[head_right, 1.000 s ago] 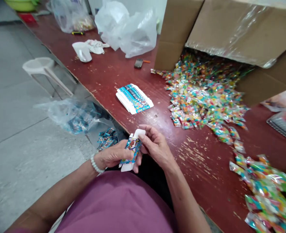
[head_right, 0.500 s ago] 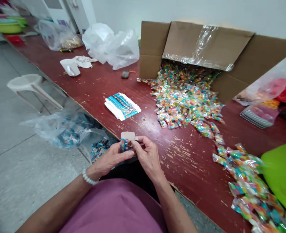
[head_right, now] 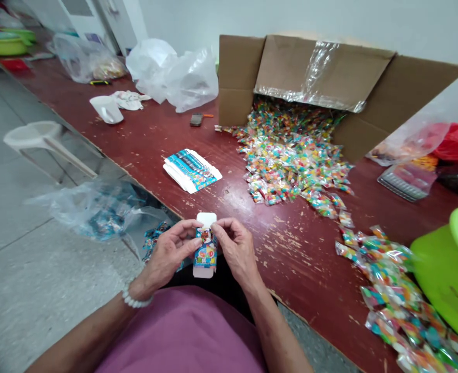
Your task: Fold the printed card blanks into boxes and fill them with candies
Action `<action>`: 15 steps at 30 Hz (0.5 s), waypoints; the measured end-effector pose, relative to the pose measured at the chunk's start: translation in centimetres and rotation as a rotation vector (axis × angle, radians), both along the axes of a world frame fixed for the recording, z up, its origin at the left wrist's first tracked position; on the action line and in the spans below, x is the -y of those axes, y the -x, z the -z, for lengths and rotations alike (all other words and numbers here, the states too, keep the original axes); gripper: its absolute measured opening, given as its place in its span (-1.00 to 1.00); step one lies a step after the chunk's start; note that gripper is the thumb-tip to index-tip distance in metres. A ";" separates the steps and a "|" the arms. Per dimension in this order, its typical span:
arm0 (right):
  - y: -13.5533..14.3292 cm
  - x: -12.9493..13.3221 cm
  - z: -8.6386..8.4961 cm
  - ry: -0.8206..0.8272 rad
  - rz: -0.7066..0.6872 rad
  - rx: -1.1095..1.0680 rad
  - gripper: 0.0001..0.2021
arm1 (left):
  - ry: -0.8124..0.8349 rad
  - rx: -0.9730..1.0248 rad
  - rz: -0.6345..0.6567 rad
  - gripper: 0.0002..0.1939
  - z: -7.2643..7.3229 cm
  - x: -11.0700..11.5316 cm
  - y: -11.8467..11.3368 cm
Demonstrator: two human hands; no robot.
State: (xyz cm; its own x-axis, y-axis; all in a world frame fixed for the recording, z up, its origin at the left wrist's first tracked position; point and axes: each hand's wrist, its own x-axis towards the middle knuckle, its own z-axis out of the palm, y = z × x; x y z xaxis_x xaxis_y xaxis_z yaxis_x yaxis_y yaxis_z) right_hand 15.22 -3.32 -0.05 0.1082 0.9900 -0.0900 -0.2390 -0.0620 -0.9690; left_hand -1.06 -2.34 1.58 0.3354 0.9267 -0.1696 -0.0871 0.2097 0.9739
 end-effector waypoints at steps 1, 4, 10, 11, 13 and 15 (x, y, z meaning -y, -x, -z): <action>-0.3 0.0 0.0 0.039 -0.041 -0.019 -0.77 | -0.002 0.006 0.027 -0.67 -0.1 -0.1 0.0; -1.0 0.1 0.1 0.151 -0.113 -0.115 -0.71 | -0.033 -0.021 0.102 -0.75 -0.3 0.0 -0.2; -1.7 0.8 0.3 0.153 -0.025 -0.121 -0.50 | 0.038 0.057 0.144 -0.73 0.6 0.4 -0.6; -1.8 1.0 0.4 0.160 -0.038 -0.101 -0.58 | 0.042 0.072 0.146 -0.73 0.8 0.5 -0.6; -1.7 1.2 0.6 0.169 -0.046 -0.086 -0.70 | 0.023 0.104 0.138 -0.75 0.9 0.6 -0.5; -1.5 1.3 0.8 0.157 -0.011 -0.089 -0.73 | -0.002 0.130 0.091 -0.74 0.9 0.7 -0.5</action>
State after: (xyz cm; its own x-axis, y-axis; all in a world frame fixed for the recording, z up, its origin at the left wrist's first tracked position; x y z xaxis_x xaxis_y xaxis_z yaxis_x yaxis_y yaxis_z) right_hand 16.72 -4.58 -0.84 0.0826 0.9642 -0.2521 -0.3219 -0.2136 -0.9224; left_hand -0.54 -3.00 0.66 0.4366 0.8919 -0.1176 -0.1929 0.2205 0.9561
